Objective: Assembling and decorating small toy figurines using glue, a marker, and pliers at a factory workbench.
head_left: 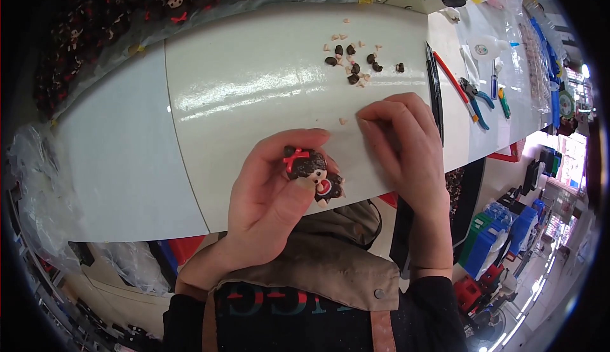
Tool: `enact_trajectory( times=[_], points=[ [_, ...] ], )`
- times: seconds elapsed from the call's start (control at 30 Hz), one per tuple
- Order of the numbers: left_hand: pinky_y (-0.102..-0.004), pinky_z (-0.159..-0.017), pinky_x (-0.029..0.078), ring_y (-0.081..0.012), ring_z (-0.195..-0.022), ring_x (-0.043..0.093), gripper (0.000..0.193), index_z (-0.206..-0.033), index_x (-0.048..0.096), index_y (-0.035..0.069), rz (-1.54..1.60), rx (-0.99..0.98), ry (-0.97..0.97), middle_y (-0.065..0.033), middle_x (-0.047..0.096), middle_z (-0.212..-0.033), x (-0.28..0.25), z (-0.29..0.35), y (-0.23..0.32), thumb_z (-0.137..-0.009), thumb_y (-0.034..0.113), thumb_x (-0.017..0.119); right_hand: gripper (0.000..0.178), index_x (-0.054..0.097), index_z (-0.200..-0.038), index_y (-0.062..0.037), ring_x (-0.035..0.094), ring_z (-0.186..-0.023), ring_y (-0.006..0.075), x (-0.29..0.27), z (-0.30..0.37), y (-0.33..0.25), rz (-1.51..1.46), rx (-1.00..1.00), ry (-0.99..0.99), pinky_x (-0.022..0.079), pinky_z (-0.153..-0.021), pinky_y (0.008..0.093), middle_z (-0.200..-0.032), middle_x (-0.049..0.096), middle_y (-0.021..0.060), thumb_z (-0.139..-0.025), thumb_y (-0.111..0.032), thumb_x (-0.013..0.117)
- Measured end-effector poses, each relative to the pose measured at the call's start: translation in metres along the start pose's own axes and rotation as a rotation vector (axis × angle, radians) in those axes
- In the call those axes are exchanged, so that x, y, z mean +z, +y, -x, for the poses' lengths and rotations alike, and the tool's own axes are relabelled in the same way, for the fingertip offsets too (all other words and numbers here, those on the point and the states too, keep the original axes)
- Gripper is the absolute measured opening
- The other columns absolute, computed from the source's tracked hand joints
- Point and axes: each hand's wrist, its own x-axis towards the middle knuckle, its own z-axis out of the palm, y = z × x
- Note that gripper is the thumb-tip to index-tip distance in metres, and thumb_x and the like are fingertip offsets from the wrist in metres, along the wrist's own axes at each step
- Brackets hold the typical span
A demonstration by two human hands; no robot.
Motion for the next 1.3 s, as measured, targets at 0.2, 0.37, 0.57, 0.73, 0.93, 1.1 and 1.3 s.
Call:
enact_trajectory(
  times=[0.2, 0.37, 0.57, 0.73, 0.93, 1.1, 1.3],
  points=[
    [-0.0313, -0.089, 0.044, -0.0163, -0.105, 0.050, 0.038, -0.127, 0.034, -0.004, 0.043, 0.024, -0.010, -0.0133, 0.042, -0.127, -0.003, 0.001, -0.001, -0.092, 0.005, 0.045, 0.012, 0.060, -0.091, 0.0000, 0.058, -0.081, 0.0182, -0.005, 0.015, -0.003, -0.147, 0.197, -0.020, 0.046, -0.073, 0.0267, -0.089, 0.057, 0.0093, -0.079, 0.001, 0.059],
    [-0.0311, -0.089, 0.043, -0.0163, -0.105, 0.050, 0.038, -0.127, 0.034, -0.004, 0.060, 0.023, -0.019, -0.0134, 0.042, -0.127, -0.005, 0.003, 0.002, -0.092, 0.005, 0.045, 0.012, 0.059, -0.092, 0.0005, 0.058, -0.080, 0.0179, -0.006, 0.014, -0.005, -0.127, 0.219, 0.011, 0.046, -0.073, 0.0261, -0.090, 0.057, 0.0093, -0.080, 0.001, 0.059],
    [-0.0320, -0.081, 0.046, -0.0164, -0.095, 0.051, 0.035, -0.125, 0.035, -0.002, -0.018, 0.021, 0.027, -0.0126, 0.047, -0.114, -0.001, 0.002, 0.003, -0.094, 0.013, 0.043, 0.012, 0.060, -0.089, 0.0000, 0.058, -0.078, 0.0175, -0.008, 0.012, -0.004, -0.058, 0.220, -0.057, 0.046, -0.070, 0.0265, -0.087, 0.057, 0.0086, -0.078, -0.001, 0.062],
    [-0.0329, -0.072, 0.049, -0.0167, -0.085, 0.053, 0.035, -0.123, 0.037, 0.001, -0.126, -0.011, 0.100, -0.0116, 0.051, -0.101, 0.007, 0.000, 0.007, -0.096, 0.022, 0.041, 0.011, 0.061, -0.087, -0.0016, 0.056, -0.074, 0.0177, 0.007, -0.001, -0.013, -0.042, 0.048, 0.004, 0.045, -0.067, 0.0267, -0.084, 0.057, 0.0079, -0.077, -0.001, 0.064],
    [-0.0300, -0.090, 0.042, -0.0150, -0.104, 0.050, 0.037, -0.126, 0.034, -0.005, 0.041, 0.004, -0.020, -0.0125, 0.045, -0.120, -0.005, 0.003, 0.004, -0.092, 0.003, 0.044, 0.012, 0.058, -0.094, -0.0004, 0.058, -0.078, 0.0160, 0.004, -0.011, -0.002, -0.193, 0.217, 0.099, 0.046, -0.069, 0.0248, -0.087, 0.059, 0.0084, -0.083, -0.003, 0.060],
    [-0.0302, -0.090, 0.042, -0.0157, -0.105, 0.049, 0.037, -0.126, 0.033, -0.005, 0.072, -0.040, -0.011, -0.0135, 0.042, -0.126, -0.005, 0.003, 0.006, -0.091, 0.000, 0.043, 0.010, 0.057, -0.093, 0.0001, 0.057, -0.074, 0.0170, 0.009, -0.024, -0.001, -0.011, 0.107, 0.058, 0.046, -0.066, 0.0259, -0.087, 0.057, 0.0084, -0.084, -0.004, 0.059],
    [-0.0335, -0.074, 0.048, -0.0171, -0.082, 0.053, 0.039, -0.123, 0.036, -0.001, -0.060, -0.029, 0.090, -0.0128, 0.052, -0.097, -0.001, 0.001, 0.009, -0.095, 0.024, 0.044, 0.007, 0.056, -0.088, 0.0005, 0.053, -0.067, 0.0142, 0.005, -0.022, -0.015, -0.089, 0.240, -0.001, 0.044, -0.062, 0.0240, -0.081, 0.054, 0.0062, -0.083, -0.004, 0.058]
  ],
)
